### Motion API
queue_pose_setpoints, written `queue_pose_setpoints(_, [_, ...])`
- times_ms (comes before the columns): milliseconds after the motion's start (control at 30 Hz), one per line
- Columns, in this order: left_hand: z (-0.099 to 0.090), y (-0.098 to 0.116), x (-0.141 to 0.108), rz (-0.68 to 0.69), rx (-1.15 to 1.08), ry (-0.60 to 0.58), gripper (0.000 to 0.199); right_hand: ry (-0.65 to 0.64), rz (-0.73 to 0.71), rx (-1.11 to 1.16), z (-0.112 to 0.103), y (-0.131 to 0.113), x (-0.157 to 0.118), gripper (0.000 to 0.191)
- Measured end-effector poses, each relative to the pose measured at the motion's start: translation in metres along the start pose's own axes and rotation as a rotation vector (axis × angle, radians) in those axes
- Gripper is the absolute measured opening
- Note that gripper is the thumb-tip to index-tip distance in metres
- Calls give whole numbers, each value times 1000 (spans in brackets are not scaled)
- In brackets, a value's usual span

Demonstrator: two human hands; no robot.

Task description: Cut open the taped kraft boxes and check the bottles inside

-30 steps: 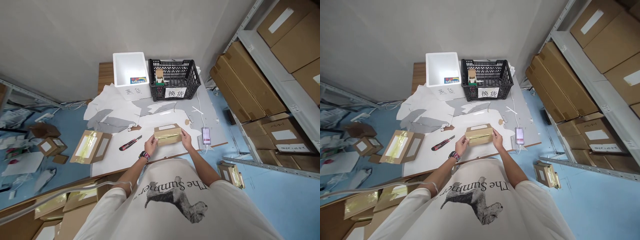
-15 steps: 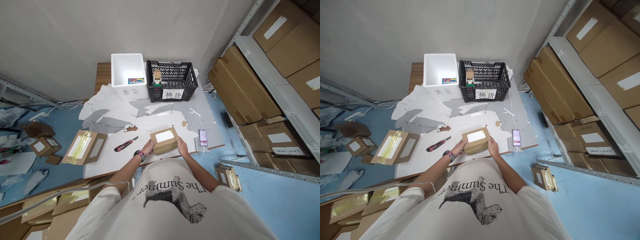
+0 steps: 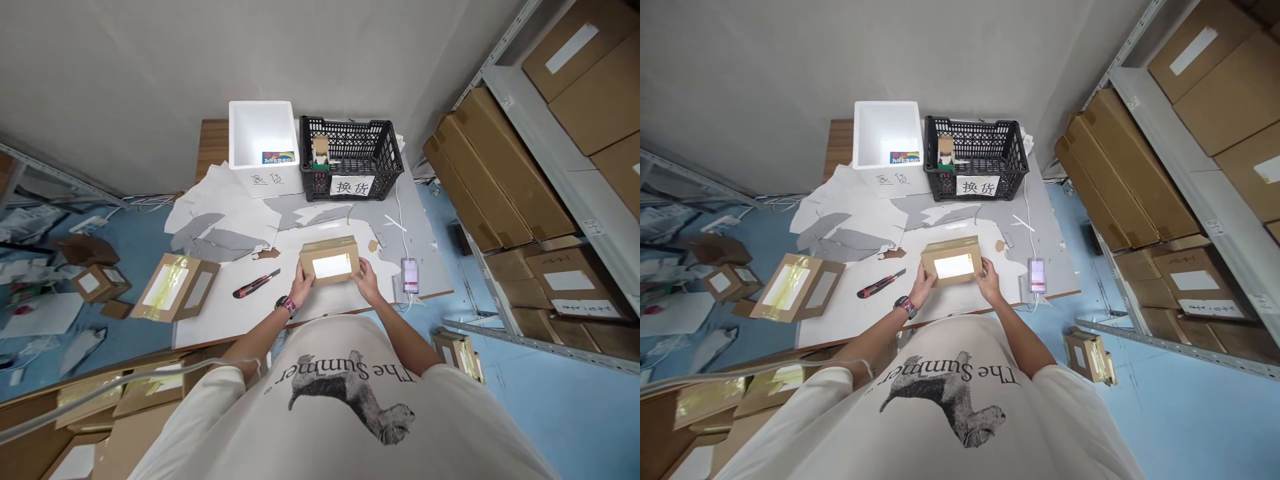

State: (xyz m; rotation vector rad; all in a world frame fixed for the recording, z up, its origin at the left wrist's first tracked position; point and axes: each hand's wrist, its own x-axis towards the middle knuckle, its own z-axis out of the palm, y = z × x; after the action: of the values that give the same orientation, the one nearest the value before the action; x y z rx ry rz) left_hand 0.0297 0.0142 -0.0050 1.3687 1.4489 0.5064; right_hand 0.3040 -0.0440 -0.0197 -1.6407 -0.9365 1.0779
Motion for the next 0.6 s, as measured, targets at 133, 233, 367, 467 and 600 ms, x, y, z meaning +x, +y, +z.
queue_pose_setpoints(133, [3, -15, -5, 119, -100, 8, 93, -11, 56, -62, 6, 21, -11, 88])
queue_pose_setpoints(233, [2, -34, -10, 53, -19, -43, 94, -32, 127, -188, 6, 35, -25, 83])
queue_pose_setpoints(367, [-32, -57, -9, 110, 227, -89, 80, -24, 114, -234, -4, 37, -31, 69])
queue_pose_setpoints(467, [-81, -71, -4, 161, 457, 48, 72, 4, 83, -251, -13, 32, -27, 59])
queue_pose_setpoints(600, [-141, -95, -1, -45, 679, 237, 77, 64, 71, -245, -19, 27, -24, 59])
